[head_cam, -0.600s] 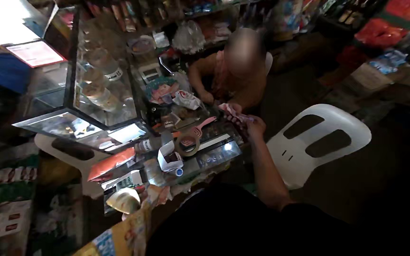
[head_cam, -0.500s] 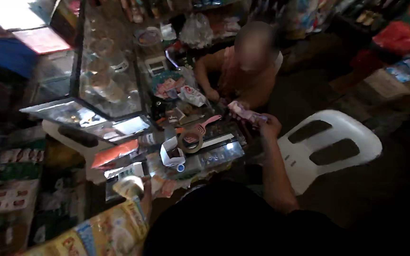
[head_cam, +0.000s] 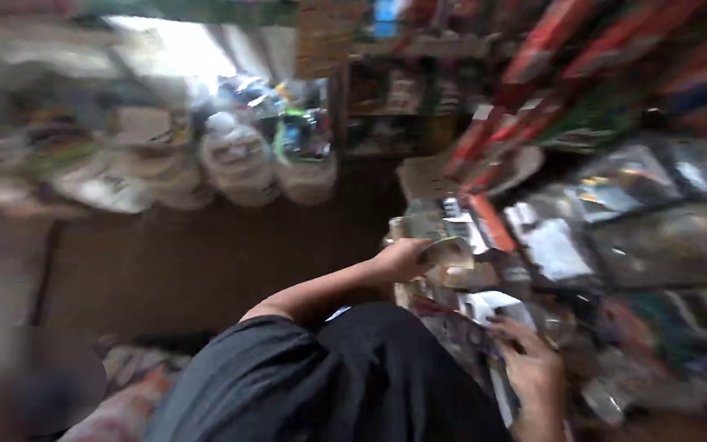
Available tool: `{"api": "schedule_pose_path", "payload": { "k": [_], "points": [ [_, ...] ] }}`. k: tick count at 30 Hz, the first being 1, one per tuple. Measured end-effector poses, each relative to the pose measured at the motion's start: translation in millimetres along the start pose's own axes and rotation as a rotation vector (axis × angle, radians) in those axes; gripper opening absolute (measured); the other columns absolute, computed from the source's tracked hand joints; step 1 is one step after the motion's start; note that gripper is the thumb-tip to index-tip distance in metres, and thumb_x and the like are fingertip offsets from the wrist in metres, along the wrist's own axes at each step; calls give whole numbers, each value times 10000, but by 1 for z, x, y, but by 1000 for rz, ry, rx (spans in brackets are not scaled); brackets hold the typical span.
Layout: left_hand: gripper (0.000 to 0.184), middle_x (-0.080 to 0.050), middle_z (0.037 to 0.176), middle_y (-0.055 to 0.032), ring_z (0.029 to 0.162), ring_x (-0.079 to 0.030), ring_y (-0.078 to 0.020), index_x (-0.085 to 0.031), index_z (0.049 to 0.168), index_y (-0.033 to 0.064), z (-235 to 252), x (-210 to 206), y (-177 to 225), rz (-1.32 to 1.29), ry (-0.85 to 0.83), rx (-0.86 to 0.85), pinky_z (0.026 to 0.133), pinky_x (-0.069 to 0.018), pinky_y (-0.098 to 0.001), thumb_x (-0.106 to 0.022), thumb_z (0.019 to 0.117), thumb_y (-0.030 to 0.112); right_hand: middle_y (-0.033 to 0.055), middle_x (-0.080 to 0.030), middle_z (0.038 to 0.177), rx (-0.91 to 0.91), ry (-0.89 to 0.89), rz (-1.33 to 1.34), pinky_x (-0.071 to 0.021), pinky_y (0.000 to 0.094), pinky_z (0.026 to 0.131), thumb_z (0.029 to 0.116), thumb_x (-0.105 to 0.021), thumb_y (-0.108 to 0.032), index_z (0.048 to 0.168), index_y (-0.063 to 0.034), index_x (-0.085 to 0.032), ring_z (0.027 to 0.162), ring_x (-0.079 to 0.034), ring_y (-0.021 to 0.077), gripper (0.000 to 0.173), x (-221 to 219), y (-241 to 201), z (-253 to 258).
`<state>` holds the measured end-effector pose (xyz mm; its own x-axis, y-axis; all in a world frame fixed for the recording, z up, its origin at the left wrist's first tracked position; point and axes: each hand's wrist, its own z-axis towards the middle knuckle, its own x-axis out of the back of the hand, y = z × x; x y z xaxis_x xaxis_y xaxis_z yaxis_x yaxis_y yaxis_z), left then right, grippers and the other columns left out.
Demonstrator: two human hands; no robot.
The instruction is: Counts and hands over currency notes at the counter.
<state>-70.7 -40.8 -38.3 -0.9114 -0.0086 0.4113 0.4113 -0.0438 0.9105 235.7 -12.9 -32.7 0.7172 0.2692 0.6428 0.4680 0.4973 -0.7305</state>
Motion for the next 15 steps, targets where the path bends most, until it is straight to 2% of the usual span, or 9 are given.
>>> {"api": "schedule_pose_path", "payload": {
  "k": [2,4,7,9,11,13,15],
  "points": [
    [386,-712,1132,-217,1058,-701,-307,-627,1287,-48,-35,22,-16,0,60,3,967,-549,-501,-696,947,120,186,-704,1261,115,-190,62,-597,331,941,800,-701,48,914,-3,-790,1124,-707,220,153,-46,-26,37],
    [366,-720,1104,-206,1027,-709,-284,-640,1261,-53,-70,45,-36,-27,165,32,945,-562,-479,-708,940,110,206,-669,1331,182,-346,88,-597,393,940,822,-693,41,943,-15,-800,1134,-706,265,171,-92,-66,64],
    [381,-728,1085,-180,988,-717,-240,-652,1253,-50,-120,84,-67,0,347,65,919,-589,-439,-744,899,55,216,-678,1313,246,-515,42,-571,541,952,866,-656,48,1024,-30,-800,1125,-703,353,227,-162,-119,89],
    [388,-734,1051,-196,944,-724,-234,-660,1211,-92,-150,110,-79,40,436,64,880,-594,-403,-765,859,34,224,-709,1238,245,-562,39,-550,588,968,881,-662,60,1036,-11,-791,1123,-701,381,214,-207,-144,92],
    [409,-741,1056,-189,959,-730,-219,-667,1197,-91,-179,133,-93,51,475,105,899,-590,-386,-792,840,63,178,-742,1164,206,-596,60,-552,536,997,906,-669,4,1037,-22,-780,1112,-712,312,173,-250,-164,92],
    [381,-744,1056,-169,975,-729,-205,-675,1182,-67,-207,164,-116,58,510,118,913,-588,-381,-792,867,113,135,-754,1113,171,-643,77,-564,483,954,936,-679,-66,1065,-48,-778,1047,-719,234,163,-293,-185,96],
    [404,-740,1065,-153,987,-723,-201,-673,1193,-48,-236,201,-135,46,549,140,919,-586,-391,-805,879,170,115,-753,1054,185,-672,114,-584,395,902,927,-703,-74,1049,-37,-769,958,-713,158,144,-338,-204,102]
  ]
}}
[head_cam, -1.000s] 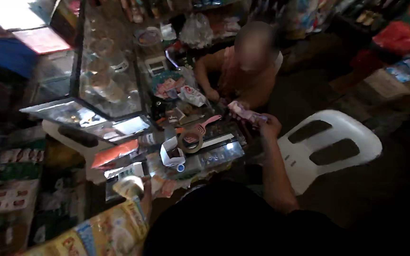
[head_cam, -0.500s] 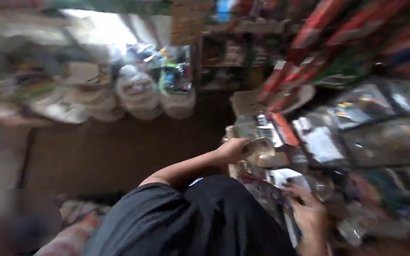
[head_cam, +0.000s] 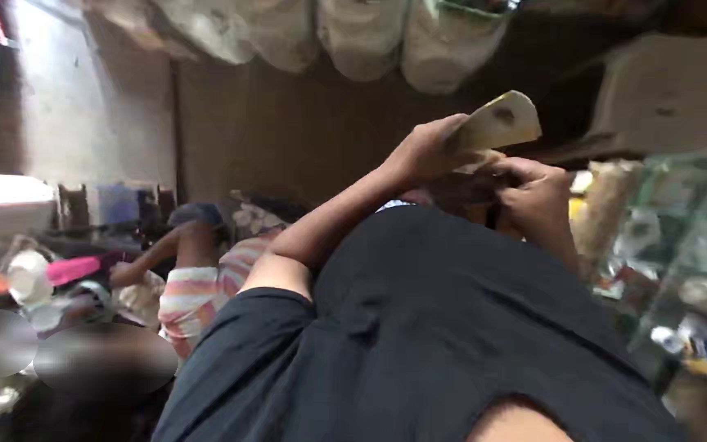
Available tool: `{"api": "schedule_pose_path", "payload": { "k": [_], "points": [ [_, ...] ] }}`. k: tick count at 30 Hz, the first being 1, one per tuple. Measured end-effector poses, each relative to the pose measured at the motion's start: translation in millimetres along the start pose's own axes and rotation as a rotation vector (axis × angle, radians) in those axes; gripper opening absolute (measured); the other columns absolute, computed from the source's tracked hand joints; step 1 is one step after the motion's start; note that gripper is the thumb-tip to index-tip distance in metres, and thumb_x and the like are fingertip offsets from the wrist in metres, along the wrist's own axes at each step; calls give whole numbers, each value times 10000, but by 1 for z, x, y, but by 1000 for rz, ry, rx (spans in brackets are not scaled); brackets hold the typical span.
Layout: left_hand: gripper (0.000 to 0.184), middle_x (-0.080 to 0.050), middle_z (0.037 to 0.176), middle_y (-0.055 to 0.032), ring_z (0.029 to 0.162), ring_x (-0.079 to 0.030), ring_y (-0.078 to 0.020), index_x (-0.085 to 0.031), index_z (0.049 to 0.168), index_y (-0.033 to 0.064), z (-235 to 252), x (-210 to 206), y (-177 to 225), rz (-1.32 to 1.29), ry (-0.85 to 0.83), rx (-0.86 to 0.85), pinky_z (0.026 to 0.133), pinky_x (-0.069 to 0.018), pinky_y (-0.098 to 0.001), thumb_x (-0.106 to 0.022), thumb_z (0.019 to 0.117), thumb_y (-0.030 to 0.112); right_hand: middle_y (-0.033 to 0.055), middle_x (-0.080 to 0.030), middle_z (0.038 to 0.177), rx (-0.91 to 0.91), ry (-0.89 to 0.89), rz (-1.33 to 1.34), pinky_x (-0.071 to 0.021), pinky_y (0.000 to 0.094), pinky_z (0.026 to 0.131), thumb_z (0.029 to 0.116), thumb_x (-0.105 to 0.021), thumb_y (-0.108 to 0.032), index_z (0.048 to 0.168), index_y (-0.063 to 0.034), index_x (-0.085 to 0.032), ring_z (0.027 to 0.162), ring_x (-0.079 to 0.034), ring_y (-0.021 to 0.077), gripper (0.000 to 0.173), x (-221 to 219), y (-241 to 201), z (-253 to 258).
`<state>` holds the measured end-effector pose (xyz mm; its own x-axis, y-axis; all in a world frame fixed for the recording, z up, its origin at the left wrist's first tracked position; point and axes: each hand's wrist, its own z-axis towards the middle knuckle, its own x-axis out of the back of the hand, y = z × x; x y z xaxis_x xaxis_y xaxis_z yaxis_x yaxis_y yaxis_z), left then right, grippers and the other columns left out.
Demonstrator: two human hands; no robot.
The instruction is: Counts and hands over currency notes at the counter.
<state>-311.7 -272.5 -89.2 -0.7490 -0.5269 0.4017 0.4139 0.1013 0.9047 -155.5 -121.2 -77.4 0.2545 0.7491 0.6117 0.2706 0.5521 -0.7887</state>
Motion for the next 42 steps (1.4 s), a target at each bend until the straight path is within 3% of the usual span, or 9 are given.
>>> {"api": "schedule_pose_path", "payload": {
  "k": [9,12,22,25,28,30,33,36,42],
  "points": [
    [307,-720,1064,-127,949,-700,-147,-619,1247,-40,-31,156,-87,-262,385,423,898,-577,-343,-654,994,131,100,-748,1022,198,-155,-57,-565,217,855,916,-723,-76,1075,6,-749,890,-684,28,181,-66,-90,156],
    [301,-726,956,-63,771,-680,-101,-609,1246,0,-19,196,-118,-431,519,574,724,-589,-306,-590,1047,226,120,-748,1045,277,-206,-102,-566,253,889,923,-723,-86,1073,-5,-758,936,-697,75,174,-91,-111,220],
    [344,-725,1018,-71,846,-697,-126,-586,1315,4,90,375,-254,-324,604,781,768,-595,-327,-543,1068,239,102,-771,1051,457,-559,25,-574,376,1002,906,-675,-6,961,-51,-798,1050,-727,178,142,-175,-148,510],
    [480,-711,991,-57,858,-696,-111,-537,1332,-4,129,446,-273,-408,509,787,804,-604,-326,-450,1086,398,83,-773,1040,580,-608,135,-589,334,971,906,-677,1,940,-55,-801,1022,-728,140,140,-197,-196,595],
    [908,-706,1021,8,951,-674,-44,-514,1331,-1,153,493,-285,-513,466,604,886,-582,-285,-372,932,802,96,-772,1038,685,-619,198,-596,309,954,898,-705,4,943,-46,-805,1012,-733,139,121,-217,-239,657],
    [944,-717,1103,38,1034,-670,-29,-542,1336,45,167,515,-290,-654,458,519,940,-572,-275,-404,868,853,96,-771,1036,705,-610,225,-598,298,947,892,-725,1,953,-51,-807,1009,-732,136,115,-230,-259,689],
    [584,-708,998,74,884,-664,12,-564,1268,94,197,547,-293,-703,421,605,796,-575,-213,-610,942,576,89,-773,1049,691,-543,201,-600,307,947,897,-741,-41,960,-70,-813,1020,-733,140,100,-248,-276,730],
    [701,-732,1053,-29,908,-710,-106,-547,1343,79,222,575,-320,-685,275,688,816,-613,-330,-838,762,341,73,-773,1057,646,-445,173,-605,312,939,897,-740,-35,943,-75,-813,1022,-731,135,95,-264,-284,761],
    [377,-734,1020,-50,863,-706,-106,-599,1277,30,288,666,-372,-672,-91,590,793,-609,-317,-703,915,7,81,-769,1089,424,-240,120,-597,359,961,893,-773,-106,1009,-67,-807,1040,-725,155,127,-276,-304,818]
  ]
}}
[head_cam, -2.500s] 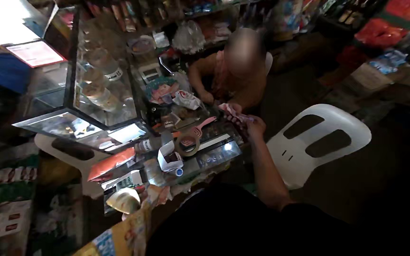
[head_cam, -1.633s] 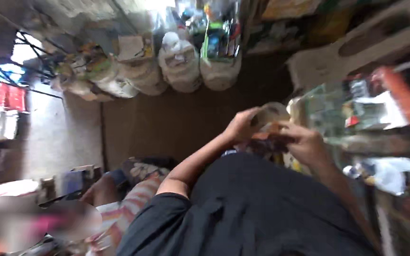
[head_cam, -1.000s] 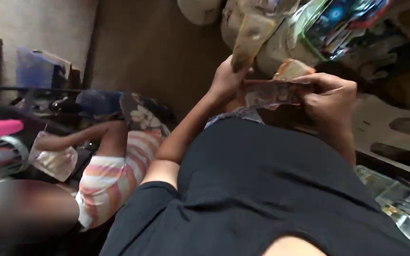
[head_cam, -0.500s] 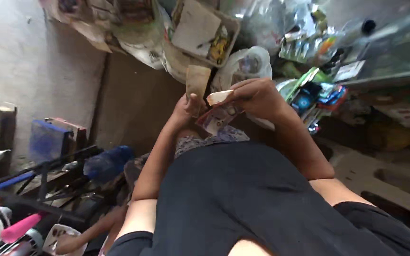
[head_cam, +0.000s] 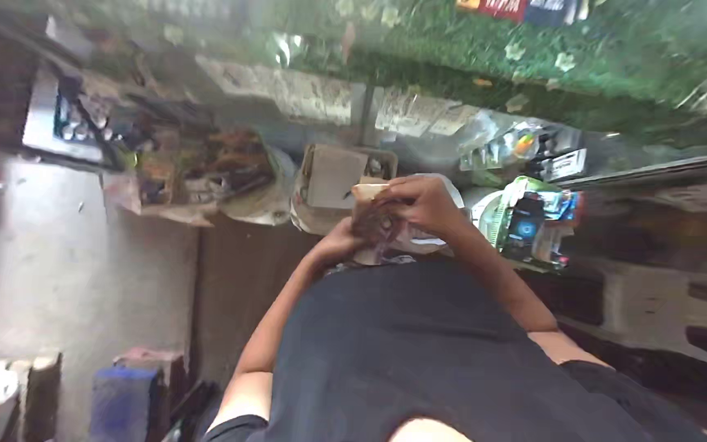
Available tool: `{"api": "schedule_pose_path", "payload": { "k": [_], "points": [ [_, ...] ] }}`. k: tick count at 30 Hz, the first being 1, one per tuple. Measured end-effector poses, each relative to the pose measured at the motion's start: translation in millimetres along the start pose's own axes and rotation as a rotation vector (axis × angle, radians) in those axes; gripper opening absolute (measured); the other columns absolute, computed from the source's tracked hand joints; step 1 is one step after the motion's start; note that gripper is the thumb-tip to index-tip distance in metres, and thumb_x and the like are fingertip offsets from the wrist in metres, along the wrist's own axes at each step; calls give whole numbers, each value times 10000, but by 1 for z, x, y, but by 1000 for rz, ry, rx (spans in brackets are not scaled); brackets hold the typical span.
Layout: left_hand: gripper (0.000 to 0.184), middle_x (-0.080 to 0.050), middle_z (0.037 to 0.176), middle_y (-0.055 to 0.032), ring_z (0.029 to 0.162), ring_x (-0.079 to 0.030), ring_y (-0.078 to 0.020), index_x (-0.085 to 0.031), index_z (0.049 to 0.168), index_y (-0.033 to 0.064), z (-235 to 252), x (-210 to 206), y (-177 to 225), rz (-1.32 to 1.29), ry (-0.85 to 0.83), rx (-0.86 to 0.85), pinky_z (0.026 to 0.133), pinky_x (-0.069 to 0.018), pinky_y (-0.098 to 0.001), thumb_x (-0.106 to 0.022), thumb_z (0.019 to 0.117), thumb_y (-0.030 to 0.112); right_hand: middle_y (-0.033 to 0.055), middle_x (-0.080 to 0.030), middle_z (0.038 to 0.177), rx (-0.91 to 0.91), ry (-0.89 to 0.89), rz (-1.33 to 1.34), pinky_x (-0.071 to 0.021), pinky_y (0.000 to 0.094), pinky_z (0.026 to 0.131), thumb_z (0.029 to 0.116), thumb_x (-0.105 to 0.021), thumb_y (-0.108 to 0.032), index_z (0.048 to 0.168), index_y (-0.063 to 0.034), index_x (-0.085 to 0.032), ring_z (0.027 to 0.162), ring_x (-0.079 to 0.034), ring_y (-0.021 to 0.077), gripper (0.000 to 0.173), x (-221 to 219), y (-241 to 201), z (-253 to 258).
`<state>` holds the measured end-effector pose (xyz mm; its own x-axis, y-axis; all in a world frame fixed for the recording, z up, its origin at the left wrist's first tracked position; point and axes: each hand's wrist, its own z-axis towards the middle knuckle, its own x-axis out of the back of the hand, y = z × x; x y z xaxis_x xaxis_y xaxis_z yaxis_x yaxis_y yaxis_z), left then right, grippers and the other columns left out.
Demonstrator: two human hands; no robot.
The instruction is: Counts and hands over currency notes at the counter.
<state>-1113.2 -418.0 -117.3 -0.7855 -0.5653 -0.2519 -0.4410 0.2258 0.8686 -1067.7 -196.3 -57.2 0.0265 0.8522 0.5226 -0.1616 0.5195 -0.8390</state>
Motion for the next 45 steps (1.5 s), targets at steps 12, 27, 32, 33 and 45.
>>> {"api": "schedule_pose_path", "payload": {
  "k": [12,27,32,33,45],
  "points": [
    [294,-690,954,-56,761,-656,-100,-598,1259,20,66,84,101,6,79,144,682,-587,-296,-643,976,85,-40,-755,999,-301,495,465,-628,264,749,823,-743,65,1046,-116,-761,821,-703,57,287,32,-56,66],
    [290,-708,984,-76,834,-691,-131,-584,1283,20,83,18,105,-15,396,-264,776,-608,-347,-608,1031,162,293,-531,1359,-418,317,-66,-520,556,996,1009,-616,-201,1377,56,-555,1200,-584,400,452,-19,23,95],
    [319,-693,1038,-129,898,-685,-150,-563,1307,-24,65,12,103,196,334,-201,856,-585,-384,-526,1075,192,326,-489,1440,-270,139,-40,-407,564,1141,974,-600,-105,1378,95,-544,1355,-483,442,455,-25,21,82],
    [314,-692,1020,-124,884,-682,-152,-574,1293,-16,63,13,101,185,354,-187,842,-584,-385,-513,1083,208,314,-509,1432,-255,120,-26,-409,547,1146,1020,-536,-109,1392,90,-536,1350,-499,424,422,-25,19,80],
    [537,-548,1428,-217,1277,-581,-278,-403,1504,3,51,17,68,294,556,-217,1072,-488,-472,-452,1094,347,212,-651,1013,-159,328,-517,-596,478,627,1045,-572,-249,956,44,-708,763,-693,321,335,-24,0,84]
  ]
}}
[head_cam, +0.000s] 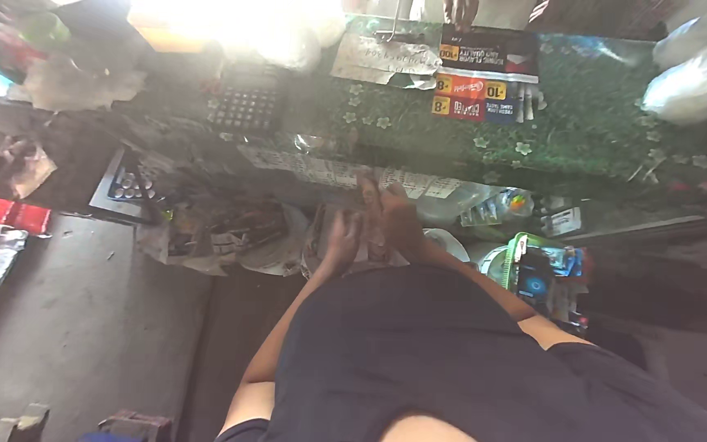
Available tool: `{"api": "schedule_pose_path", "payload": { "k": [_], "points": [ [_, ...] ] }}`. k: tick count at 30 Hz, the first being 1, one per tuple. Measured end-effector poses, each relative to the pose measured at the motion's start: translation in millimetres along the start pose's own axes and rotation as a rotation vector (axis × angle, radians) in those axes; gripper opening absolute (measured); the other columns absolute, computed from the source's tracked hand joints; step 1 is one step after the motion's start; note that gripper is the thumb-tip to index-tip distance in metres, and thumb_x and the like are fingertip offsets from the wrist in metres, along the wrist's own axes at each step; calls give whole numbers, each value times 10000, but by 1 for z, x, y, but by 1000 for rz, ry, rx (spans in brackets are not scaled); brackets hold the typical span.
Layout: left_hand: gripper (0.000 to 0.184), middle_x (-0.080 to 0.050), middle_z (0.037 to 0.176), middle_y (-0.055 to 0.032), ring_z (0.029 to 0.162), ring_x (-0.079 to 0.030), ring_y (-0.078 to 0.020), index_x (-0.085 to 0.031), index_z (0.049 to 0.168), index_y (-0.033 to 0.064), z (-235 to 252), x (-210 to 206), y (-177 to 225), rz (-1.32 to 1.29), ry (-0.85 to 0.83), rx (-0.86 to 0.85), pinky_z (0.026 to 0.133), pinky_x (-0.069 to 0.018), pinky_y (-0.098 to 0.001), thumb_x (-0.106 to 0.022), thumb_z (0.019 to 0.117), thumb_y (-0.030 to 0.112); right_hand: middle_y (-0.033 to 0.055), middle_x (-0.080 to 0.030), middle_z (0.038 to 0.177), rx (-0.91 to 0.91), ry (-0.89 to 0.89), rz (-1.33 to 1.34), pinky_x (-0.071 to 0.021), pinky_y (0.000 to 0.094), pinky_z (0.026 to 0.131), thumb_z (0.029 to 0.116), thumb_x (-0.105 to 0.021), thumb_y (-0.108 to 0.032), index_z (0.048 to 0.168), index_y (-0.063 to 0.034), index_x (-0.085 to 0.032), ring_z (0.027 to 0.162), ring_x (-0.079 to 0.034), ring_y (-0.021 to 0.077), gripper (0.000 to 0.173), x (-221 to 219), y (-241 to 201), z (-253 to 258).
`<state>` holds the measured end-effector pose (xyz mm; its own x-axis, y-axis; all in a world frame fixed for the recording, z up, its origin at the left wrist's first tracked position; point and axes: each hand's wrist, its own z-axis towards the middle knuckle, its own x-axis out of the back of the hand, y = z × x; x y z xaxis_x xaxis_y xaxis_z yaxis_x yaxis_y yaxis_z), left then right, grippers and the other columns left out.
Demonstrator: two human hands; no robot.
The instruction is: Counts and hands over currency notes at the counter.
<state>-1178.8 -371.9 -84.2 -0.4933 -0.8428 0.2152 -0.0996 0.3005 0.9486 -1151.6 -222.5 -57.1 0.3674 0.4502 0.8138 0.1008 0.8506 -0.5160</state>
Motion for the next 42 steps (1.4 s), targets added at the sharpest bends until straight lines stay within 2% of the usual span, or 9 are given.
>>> {"api": "schedule_pose_path", "payload": {
  "k": [6,10,14,20,23,26,34,37,42],
  "points": [
    [959,-533,1456,-98,1230,-571,-91,-185,1618,91,-5,-10,5,-255,-38,-150,1025,-512,-353,-271,964,787,235,-633,1059,170,-189,114,-608,467,674,975,-655,-181,953,54,-702,819,-693,328,241,-6,-24,-16],
    [784,-682,1099,-18,933,-661,-66,-488,1426,131,-1,-7,2,-401,-28,-88,804,-586,-301,-240,999,740,197,-652,1132,196,-219,270,-608,424,818,997,-618,-260,1032,31,-734,949,-689,272,315,-6,-19,-21],
    [383,-662,773,2,642,-642,-84,-587,1109,119,-4,-6,10,-689,-34,86,576,-566,-273,-333,1115,406,227,-623,1206,382,-225,354,-529,430,1001,903,-654,-122,1200,62,-707,1148,-607,326,353,-14,-3,-24],
    [305,-741,973,-80,845,-732,-171,-599,1208,64,2,-10,16,-797,131,119,748,-628,-369,-438,1108,303,253,-605,1312,14,50,240,-509,562,1006,964,-691,-311,1416,38,-498,1193,-606,408,602,2,7,-26],
    [301,-747,1028,-74,893,-736,-174,-600,1253,88,-2,-13,29,-787,107,38,786,-629,-369,-453,1105,306,199,-698,1116,-270,-201,420,-584,557,827,995,-678,-409,1410,-24,-492,952,-707,336,596,11,9,-22],
    [269,-752,1068,-63,918,-738,-157,-615,1249,102,0,-7,39,-698,65,-74,818,-625,-351,-446,1106,255,124,-690,877,-494,-491,855,-601,372,646,1069,-559,-367,1176,0,-643,705,-677,188,392,9,6,-23],
    [271,-746,1109,-125,926,-750,-220,-598,1257,47,18,-4,42,-726,36,-30,837,-629,-404,-432,1106,199,80,-678,836,-396,-753,947,-539,273,535,1001,-678,-187,1286,-26,-587,584,-611,115,340,34,17,-13],
    [271,-738,1083,-145,893,-751,-247,-548,1291,10,33,-4,53,-839,197,38,805,-637,-412,-431,1107,171,95,-697,908,-306,-844,768,-586,312,653,968,-707,-178,1328,-10,-556,685,-660,126,425,41,34,-14],
    [315,-718,1144,-181,941,-744,-273,-492,1345,-12,62,2,64,-720,215,40,820,-631,-432,-534,1064,124,146,-674,938,-384,-374,617,-576,397,742,1098,-500,-247,1237,17,-624,755,-652,195,324,60,56,14]
  ]
}}
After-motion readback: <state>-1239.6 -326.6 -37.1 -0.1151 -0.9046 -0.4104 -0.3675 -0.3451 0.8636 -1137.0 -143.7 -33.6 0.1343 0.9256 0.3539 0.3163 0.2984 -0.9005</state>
